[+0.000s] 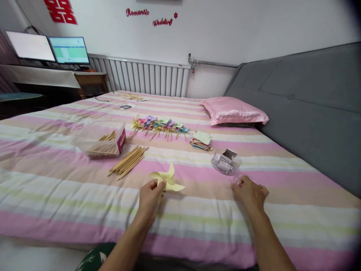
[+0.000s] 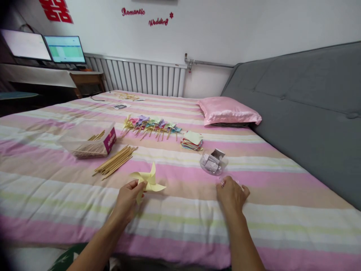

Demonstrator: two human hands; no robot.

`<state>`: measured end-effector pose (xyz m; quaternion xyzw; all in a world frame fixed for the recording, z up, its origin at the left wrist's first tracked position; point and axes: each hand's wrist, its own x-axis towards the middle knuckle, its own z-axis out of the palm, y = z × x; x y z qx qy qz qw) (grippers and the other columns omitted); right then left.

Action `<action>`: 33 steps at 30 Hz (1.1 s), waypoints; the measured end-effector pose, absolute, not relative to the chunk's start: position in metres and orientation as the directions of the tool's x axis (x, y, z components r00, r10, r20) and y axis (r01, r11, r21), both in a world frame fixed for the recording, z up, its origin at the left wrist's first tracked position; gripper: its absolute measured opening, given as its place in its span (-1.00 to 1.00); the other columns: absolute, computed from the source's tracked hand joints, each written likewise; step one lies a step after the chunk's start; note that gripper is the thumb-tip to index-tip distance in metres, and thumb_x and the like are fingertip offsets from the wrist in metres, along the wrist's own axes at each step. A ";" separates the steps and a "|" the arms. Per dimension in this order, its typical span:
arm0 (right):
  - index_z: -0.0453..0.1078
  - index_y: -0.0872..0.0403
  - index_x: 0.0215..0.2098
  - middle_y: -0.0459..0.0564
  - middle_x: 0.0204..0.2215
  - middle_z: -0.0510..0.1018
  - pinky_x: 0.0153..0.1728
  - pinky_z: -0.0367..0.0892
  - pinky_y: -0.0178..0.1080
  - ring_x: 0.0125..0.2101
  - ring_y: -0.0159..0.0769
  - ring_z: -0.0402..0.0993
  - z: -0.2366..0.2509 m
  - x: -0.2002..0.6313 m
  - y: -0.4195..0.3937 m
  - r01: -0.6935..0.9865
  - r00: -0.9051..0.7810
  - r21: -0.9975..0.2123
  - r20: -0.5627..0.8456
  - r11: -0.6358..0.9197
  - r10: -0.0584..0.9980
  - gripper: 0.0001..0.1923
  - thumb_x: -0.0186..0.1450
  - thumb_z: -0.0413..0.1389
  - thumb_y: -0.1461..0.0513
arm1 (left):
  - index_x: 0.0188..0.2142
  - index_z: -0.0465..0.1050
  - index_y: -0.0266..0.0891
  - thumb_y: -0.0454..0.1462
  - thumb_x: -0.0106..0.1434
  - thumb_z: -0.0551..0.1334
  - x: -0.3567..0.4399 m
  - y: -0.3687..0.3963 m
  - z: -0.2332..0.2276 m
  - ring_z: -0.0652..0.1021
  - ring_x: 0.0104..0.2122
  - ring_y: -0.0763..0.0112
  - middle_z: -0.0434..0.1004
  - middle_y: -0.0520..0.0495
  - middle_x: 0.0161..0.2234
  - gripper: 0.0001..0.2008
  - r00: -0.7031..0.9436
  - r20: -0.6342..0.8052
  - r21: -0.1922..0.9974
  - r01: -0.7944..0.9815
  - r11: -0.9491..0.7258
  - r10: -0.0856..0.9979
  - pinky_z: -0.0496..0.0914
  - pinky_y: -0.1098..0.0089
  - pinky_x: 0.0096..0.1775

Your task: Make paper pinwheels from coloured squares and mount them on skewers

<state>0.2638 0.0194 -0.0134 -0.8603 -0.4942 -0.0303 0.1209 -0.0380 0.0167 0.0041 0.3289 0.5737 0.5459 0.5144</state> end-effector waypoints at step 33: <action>0.33 0.07 -0.18 -0.02 -0.36 0.47 -0.25 0.31 -0.23 -0.33 -0.29 0.40 -0.033 0.156 0.015 0.697 -0.017 -0.672 0.332 0.249 0.943 -0.78 0.17 0.04 0.31 | -0.60 0.41 -0.29 -0.20 -0.17 0.35 -0.033 0.021 0.001 0.30 -0.66 0.55 0.36 0.07 -0.68 -0.78 -0.280 -0.206 0.974 -0.151 0.169 0.938 0.16 0.49 -0.57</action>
